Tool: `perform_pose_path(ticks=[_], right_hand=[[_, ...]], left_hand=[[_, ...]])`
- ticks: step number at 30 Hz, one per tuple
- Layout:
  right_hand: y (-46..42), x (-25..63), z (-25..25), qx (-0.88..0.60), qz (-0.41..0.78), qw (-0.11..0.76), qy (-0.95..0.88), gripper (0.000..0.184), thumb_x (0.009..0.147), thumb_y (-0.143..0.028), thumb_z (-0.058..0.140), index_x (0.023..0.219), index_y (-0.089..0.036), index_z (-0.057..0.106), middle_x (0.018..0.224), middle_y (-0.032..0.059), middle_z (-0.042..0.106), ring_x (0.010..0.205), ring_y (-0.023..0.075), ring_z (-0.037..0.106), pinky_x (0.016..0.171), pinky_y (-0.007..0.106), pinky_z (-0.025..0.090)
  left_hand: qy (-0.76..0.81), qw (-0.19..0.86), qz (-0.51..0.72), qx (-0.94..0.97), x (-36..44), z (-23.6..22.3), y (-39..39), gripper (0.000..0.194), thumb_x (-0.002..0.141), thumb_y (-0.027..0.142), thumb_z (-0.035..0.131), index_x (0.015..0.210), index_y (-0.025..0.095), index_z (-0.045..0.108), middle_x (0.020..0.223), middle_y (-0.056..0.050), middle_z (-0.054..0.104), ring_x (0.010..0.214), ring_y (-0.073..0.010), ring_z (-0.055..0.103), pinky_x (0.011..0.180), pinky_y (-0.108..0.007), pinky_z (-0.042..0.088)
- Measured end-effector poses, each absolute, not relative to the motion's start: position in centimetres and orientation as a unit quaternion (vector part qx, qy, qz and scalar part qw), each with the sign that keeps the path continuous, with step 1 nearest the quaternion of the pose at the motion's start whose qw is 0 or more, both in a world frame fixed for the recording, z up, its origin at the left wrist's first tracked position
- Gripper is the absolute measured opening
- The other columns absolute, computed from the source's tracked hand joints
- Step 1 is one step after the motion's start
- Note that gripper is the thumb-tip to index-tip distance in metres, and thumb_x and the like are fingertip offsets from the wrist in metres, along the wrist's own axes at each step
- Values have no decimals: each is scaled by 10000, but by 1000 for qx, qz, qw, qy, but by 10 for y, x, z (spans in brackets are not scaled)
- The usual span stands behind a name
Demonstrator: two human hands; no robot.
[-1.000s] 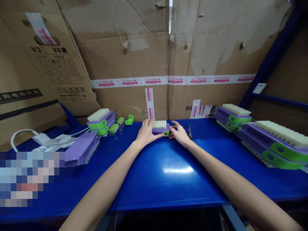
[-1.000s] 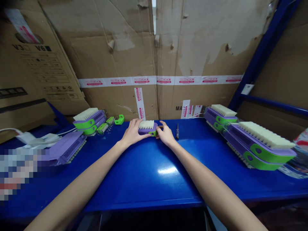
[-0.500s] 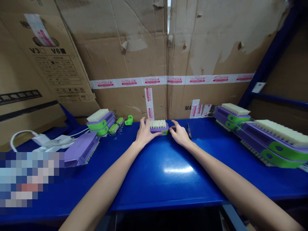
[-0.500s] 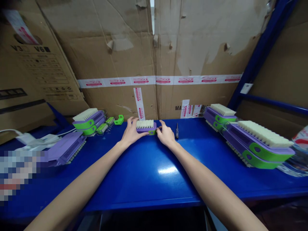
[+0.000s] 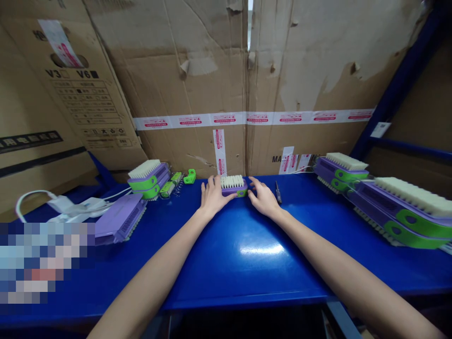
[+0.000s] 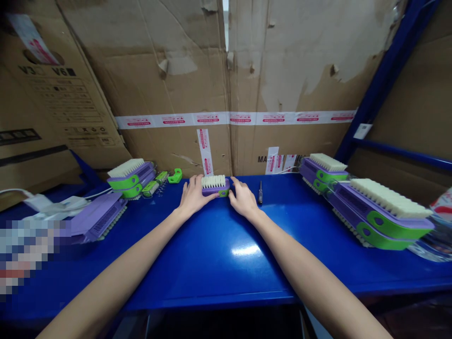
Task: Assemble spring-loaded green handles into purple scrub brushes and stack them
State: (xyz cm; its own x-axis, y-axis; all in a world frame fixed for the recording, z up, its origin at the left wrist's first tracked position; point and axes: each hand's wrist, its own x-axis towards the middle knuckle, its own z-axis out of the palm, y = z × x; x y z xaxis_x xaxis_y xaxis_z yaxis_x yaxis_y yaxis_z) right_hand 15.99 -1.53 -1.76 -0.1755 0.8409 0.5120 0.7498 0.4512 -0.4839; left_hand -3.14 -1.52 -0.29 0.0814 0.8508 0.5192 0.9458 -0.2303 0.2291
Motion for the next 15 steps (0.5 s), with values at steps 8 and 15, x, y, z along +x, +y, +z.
perform_pose_path(ticks=[8, 15], right_hand=[[-17, 159, -18, -485, 51, 374, -789, 532, 849, -227, 420, 1372, -137, 387, 1150, 153, 601, 1036, 254, 555, 933, 434, 458], [-16, 160, -19, -481, 50, 376, -791, 536, 846, -217, 420, 1374, -139, 382, 1141, 149, 596, 1028, 244, 556, 945, 424, 452]], left_hand=[[-669, 151, -272, -675, -35, -3, -16, 790, 736, 601, 587, 1317, 116, 356, 1258, -249, 478, 1086, -393, 549, 956, -598, 326], [-662, 208, -246, -677, -30, 4, -24, 784, 801, 660, 423, 1334, 87, 377, 1248, -282, 476, 921, -375, 614, 862, -526, 382]])
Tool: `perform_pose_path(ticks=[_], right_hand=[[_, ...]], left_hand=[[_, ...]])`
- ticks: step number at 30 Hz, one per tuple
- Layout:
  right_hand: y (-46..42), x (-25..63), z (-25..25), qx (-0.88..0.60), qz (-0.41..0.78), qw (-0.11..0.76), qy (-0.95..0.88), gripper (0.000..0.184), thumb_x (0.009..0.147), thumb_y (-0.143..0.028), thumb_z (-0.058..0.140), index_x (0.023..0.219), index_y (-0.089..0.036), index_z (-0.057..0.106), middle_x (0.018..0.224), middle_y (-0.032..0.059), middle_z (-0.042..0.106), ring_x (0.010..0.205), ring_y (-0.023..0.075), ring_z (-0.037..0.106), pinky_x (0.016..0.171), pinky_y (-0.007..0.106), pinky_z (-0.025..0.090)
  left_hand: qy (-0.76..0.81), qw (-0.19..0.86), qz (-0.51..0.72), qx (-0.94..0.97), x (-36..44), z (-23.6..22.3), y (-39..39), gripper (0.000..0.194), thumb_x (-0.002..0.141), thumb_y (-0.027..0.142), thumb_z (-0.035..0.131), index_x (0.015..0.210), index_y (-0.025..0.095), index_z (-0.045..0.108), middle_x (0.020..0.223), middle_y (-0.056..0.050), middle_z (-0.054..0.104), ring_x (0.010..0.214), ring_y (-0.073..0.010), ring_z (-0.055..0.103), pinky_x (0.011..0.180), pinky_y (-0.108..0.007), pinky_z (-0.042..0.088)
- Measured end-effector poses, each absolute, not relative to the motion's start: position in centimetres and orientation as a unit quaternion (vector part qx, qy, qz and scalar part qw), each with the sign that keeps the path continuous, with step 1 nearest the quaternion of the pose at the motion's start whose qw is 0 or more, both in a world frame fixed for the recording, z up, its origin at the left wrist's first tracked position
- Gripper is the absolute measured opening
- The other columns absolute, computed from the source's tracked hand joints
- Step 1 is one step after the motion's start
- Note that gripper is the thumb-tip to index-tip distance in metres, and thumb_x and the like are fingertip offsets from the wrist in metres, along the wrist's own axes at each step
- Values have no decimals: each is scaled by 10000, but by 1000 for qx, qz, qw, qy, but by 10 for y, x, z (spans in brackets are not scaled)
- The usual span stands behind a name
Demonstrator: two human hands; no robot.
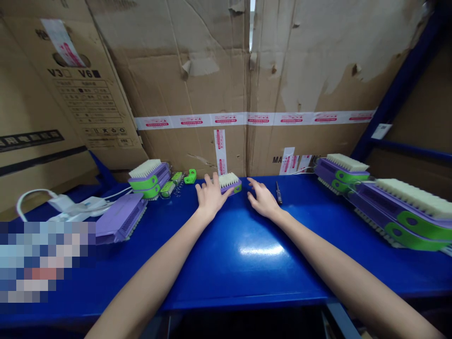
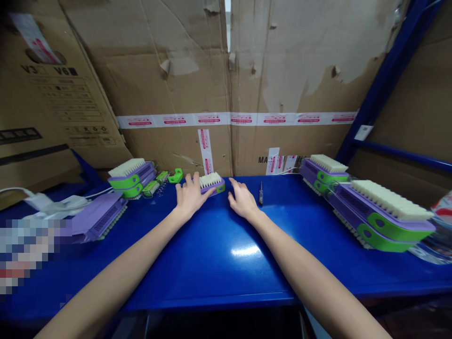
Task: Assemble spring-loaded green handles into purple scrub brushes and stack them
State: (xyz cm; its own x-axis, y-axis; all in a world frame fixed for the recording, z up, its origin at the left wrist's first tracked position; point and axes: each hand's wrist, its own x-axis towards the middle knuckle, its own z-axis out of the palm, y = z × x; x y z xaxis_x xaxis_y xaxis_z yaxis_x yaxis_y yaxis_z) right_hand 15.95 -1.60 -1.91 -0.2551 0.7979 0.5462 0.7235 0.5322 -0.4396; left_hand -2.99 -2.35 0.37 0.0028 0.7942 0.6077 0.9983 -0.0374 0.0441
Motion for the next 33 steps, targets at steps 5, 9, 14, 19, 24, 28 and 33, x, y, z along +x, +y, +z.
perform_pose_path(ticks=[5, 9, 14, 19, 24, 28, 33], right_hand=[[-16, 159, -19, -476, 44, 375, -794, 531, 845, -213, 417, 1372, -149, 380, 1126, 141, 605, 1016, 245, 558, 938, 426, 454], [-17, 158, -18, -476, 46, 371, -796, 532, 845, -211, 412, 1367, -114, 379, 1136, 157, 600, 1026, 248, 556, 947, 419, 450], [-16, 159, -18, -465, 32, 381, -799, 532, 819, -162, 413, 1349, -121, 396, 1146, 155, 602, 1049, 251, 551, 947, 422, 453], [-13, 161, -19, -472, 5, 394, -789, 555, 768, -72, 377, 1320, -96, 418, 1123, 168, 612, 1008, 259, 560, 913, 439, 469], [-13, 160, -18, -459, -1, 408, -789, 489, 814, -118, 378, 1300, -110, 434, 1113, 149, 624, 1003, 250, 562, 920, 423, 464], [-16, 159, -15, -439, 1, 399, -805, 469, 839, -173, 408, 1306, -125, 428, 1123, 142, 626, 1004, 250, 564, 910, 416, 464], [-17, 162, -13, -433, 13, 368, -823, 528, 832, -213, 448, 1348, -121, 387, 1192, 152, 607, 1052, 258, 558, 925, 415, 449]], left_hand=[[-655, 210, -237, -686, -21, 12, -31, 751, 839, 672, 303, 1296, 87, 422, 1043, -210, 580, 900, -356, 614, 815, -468, 413], [-626, 191, -240, -717, -18, 15, -35, 571, 906, 530, 301, 1269, 109, 433, 1063, -178, 574, 924, -309, 616, 729, -375, 465], [-505, 149, -235, -817, -19, 13, -37, 383, 927, 347, 326, 1241, 157, 435, 1116, -129, 548, 881, -240, 638, 671, -321, 508], [-430, 149, -231, -860, -21, 7, -34, 410, 879, 189, 359, 1288, 180, 379, 1199, -119, 516, 898, -217, 640, 695, -320, 541], [-399, 129, -248, -873, -25, 6, -31, 419, 845, 151, 392, 1263, 181, 394, 1223, -120, 505, 942, -220, 628, 744, -339, 555], [-380, 109, -262, -881, -29, 7, -29, 396, 848, 227, 452, 1240, 185, 415, 1201, -114, 513, 1004, -230, 609, 780, -347, 552], [-373, 97, -270, -882, -36, 9, -26, 378, 851, 245, 486, 1220, 183, 431, 1207, -112, 523, 1057, -225, 591, 835, -345, 534]])
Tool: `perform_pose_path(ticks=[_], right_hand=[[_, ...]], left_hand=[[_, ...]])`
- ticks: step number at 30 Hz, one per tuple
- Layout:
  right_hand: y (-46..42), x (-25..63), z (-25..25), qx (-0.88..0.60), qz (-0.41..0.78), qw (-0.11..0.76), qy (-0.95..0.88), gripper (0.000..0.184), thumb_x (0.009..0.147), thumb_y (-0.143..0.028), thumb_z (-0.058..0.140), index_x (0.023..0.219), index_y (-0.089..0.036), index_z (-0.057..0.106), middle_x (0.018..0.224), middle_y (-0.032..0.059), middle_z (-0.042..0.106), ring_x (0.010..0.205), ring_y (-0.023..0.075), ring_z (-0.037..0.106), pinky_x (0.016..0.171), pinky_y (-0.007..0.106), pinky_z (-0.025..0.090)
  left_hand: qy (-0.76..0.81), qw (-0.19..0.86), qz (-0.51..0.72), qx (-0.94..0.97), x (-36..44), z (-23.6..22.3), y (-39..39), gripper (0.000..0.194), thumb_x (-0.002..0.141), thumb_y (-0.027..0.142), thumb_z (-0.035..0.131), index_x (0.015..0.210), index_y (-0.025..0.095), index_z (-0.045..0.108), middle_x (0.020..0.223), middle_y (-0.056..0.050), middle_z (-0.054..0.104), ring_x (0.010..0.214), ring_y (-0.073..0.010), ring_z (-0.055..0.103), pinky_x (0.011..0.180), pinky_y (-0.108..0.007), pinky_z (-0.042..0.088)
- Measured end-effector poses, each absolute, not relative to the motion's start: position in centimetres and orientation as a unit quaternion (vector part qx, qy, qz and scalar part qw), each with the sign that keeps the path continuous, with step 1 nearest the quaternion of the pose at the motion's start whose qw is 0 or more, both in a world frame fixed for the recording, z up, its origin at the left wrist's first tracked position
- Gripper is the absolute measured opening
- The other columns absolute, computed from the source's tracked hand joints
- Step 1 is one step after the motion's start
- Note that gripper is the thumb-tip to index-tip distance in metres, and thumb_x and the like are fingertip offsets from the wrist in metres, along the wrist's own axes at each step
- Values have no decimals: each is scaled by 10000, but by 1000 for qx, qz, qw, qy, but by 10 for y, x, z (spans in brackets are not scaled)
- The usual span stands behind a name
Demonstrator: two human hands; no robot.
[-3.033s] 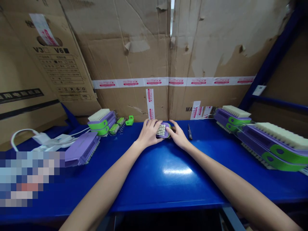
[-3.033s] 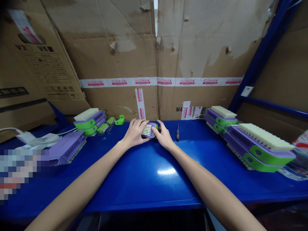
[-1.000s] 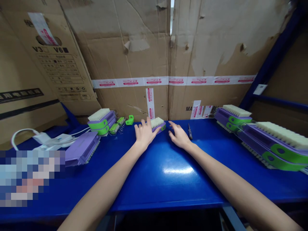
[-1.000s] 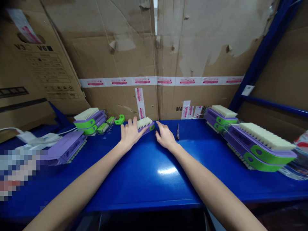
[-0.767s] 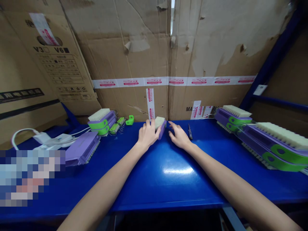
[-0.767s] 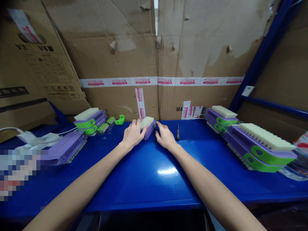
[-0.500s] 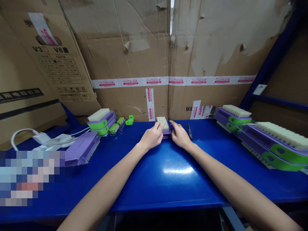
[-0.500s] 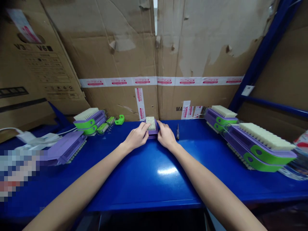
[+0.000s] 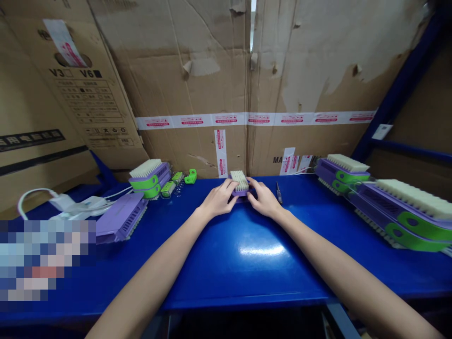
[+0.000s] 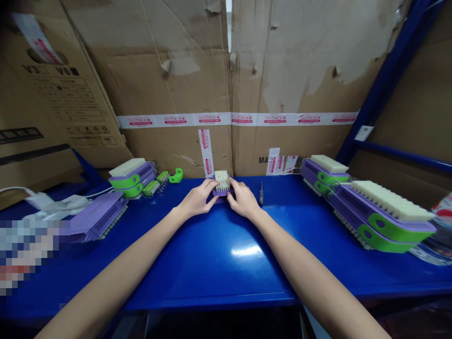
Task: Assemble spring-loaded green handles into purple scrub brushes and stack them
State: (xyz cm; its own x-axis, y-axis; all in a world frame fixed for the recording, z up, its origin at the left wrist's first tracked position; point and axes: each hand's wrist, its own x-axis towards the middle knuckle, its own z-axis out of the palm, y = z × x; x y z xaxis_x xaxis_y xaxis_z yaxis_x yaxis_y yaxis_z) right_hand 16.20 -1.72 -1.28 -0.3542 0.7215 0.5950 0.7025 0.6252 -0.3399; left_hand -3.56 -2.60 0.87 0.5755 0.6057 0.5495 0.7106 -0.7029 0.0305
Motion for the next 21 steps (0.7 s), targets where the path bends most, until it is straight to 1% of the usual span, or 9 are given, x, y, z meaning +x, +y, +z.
perform_pose_path(ticks=[3, 6, 9, 12, 14, 17, 21], right_hand=[[-16, 163, -13, -436, 9, 329, -838, 589, 819, -232, 474, 1381, -114, 345, 1271, 172, 559, 1116, 282, 534, 941, 441, 436], [-15, 164, -13, -445, 4, 298, -845, 601, 823, -217, 462, 1395, -95, 324, 1300, 188, 533, 1150, 294, 512, 951, 456, 425], [-16, 164, -13, -450, 8, 287, -845, 596, 833, -204, 447, 1401, -82, 312, 1298, 194, 532, 1152, 293, 509, 953, 455, 422], [-17, 164, -11, -455, 11, 283, -844, 595, 835, -213, 453, 1399, -82, 314, 1286, 197, 539, 1137, 297, 516, 940, 459, 426], [-18, 164, -11, -455, 11, 282, -844, 596, 834, -222, 458, 1396, -77, 319, 1282, 202, 539, 1134, 300, 516, 935, 460, 426], [-18, 164, -11, -454, 9, 284, -844, 596, 837, -230, 456, 1398, -87, 317, 1283, 196, 539, 1142, 294, 509, 938, 450, 423], [-18, 164, -11, -453, 8, 285, -845, 598, 834, -228, 456, 1403, -114, 313, 1282, 180, 544, 1132, 287, 512, 931, 444, 422]], left_hand=[[-401, 127, -254, -871, -40, 9, -23, 351, 874, 263, 472, 1210, 163, 449, 1197, -119, 544, 1035, -228, 600, 830, -353, 527], [-434, 159, -238, -854, -46, 8, -18, 366, 889, 338, 470, 1205, 154, 472, 1149, -117, 579, 1019, -233, 603, 828, -354, 514], [-472, 182, -236, -830, -53, 8, -14, 357, 916, 398, 402, 1146, 157, 529, 1079, -110, 613, 996, -230, 601, 807, -339, 499], [-548, 202, -236, -777, -62, 11, -9, 368, 940, 377, 307, 1026, 158, 590, 979, -112, 632, 950, -236, 600, 750, -326, 483], [-614, 211, -228, -725, -70, 15, -7, 379, 935, 352, 288, 976, 149, 605, 944, -129, 630, 931, -255, 593, 709, -327, 469], [-698, 223, -204, -650, -86, 19, -4, 365, 905, 308, 309, 998, 119, 607, 966, -175, 618, 968, -302, 560, 692, -349, 450], [-762, 239, -165, -579, -108, 21, -1, 345, 838, 248, 387, 1044, 75, 603, 1042, -226, 591, 1031, -350, 501, 757, -412, 416]])
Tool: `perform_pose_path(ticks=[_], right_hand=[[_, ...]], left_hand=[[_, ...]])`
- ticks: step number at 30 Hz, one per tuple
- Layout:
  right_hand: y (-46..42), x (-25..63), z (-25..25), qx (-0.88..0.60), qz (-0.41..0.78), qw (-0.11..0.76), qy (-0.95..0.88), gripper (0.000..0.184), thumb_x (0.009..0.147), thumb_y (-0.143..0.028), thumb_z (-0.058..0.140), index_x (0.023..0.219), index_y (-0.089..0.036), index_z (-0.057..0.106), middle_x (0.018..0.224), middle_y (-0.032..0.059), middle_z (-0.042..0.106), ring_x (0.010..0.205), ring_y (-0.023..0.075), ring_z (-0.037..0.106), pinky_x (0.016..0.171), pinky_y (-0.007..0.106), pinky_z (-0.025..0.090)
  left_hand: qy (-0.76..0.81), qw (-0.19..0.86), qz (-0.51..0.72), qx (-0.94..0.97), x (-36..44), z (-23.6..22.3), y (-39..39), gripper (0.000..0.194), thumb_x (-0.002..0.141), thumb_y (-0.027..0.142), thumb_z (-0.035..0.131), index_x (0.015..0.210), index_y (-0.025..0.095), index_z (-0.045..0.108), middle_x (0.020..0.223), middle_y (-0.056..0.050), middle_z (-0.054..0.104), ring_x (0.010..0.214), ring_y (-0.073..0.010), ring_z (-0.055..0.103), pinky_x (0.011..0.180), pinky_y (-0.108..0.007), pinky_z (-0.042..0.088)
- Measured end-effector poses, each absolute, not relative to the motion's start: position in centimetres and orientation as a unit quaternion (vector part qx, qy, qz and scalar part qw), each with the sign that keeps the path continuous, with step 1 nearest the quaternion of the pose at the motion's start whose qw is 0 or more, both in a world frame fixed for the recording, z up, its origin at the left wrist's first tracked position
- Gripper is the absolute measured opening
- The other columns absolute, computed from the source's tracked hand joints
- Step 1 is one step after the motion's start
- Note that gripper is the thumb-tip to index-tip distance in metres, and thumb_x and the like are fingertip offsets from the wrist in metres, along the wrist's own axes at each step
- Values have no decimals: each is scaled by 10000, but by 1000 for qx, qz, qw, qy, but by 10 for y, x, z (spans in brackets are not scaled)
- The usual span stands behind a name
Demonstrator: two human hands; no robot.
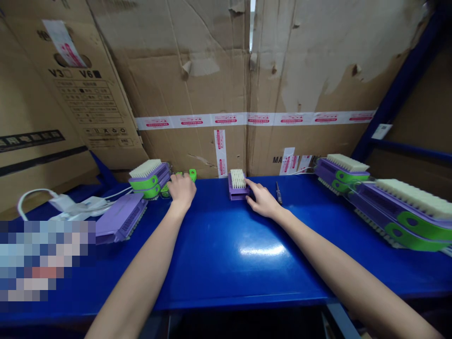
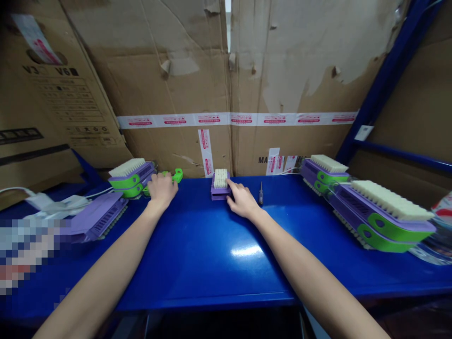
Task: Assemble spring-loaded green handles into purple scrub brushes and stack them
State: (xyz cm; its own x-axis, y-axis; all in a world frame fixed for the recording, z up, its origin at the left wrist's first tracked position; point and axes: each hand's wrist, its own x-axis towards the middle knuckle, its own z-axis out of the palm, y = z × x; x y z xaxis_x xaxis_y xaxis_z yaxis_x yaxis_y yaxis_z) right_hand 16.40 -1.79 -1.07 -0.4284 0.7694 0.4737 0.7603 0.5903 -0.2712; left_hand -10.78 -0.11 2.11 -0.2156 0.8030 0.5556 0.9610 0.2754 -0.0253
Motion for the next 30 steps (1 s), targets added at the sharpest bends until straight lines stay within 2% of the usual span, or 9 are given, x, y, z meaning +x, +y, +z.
perform_pose_path(ticks=[7, 13, 18, 24, 30], right_hand=[[-19, 163, -10, -457, 10, 277, -845, 594, 835, -223, 449, 1399, -94, 313, 1298, 188, 531, 1140, 287, 504, 937, 439, 418], [-19, 164, -10, -454, 10, 280, -846, 596, 837, -225, 443, 1403, -101, 306, 1300, 185, 531, 1146, 288, 502, 937, 443, 417], [-17, 164, -12, -452, 10, 283, -846, 597, 835, -229, 447, 1403, -107, 308, 1297, 185, 532, 1141, 291, 501, 931, 446, 416], [-18, 164, -11, -453, 10, 282, -846, 601, 836, -227, 445, 1406, -103, 302, 1302, 183, 529, 1139, 289, 500, 933, 442, 414], [-19, 164, -10, -458, 2, 278, -844, 596, 843, -224, 440, 1405, -84, 301, 1256, 192, 553, 1103, 288, 518, 913, 429, 424]], left_hand=[[-792, 227, -110, -556, -126, 17, 3, 286, 745, 177, 472, 961, 86, 635, 1035, -227, 612, 1043, -345, 488, 806, -434, 361], [-767, 244, -135, -578, -131, 14, 3, 310, 719, 65, 397, 898, 94, 649, 939, -238, 647, 950, -341, 541, 774, -472, 376], [-746, 267, -160, -588, -132, 14, 3, 356, 704, 74, 387, 958, 104, 635, 947, -228, 644, 919, -333, 558, 779, -496, 387], [-739, 274, -171, -592, -127, 23, 1, 355, 770, 86, 337, 994, 87, 614, 973, -221, 624, 917, -332, 560, 773, -469, 385], [-689, 327, -200, -615, -117, 31, -3, 330, 819, 101, 329, 998, 103, 607, 970, -198, 602, 939, -335, 533, 779, -455, 374]])
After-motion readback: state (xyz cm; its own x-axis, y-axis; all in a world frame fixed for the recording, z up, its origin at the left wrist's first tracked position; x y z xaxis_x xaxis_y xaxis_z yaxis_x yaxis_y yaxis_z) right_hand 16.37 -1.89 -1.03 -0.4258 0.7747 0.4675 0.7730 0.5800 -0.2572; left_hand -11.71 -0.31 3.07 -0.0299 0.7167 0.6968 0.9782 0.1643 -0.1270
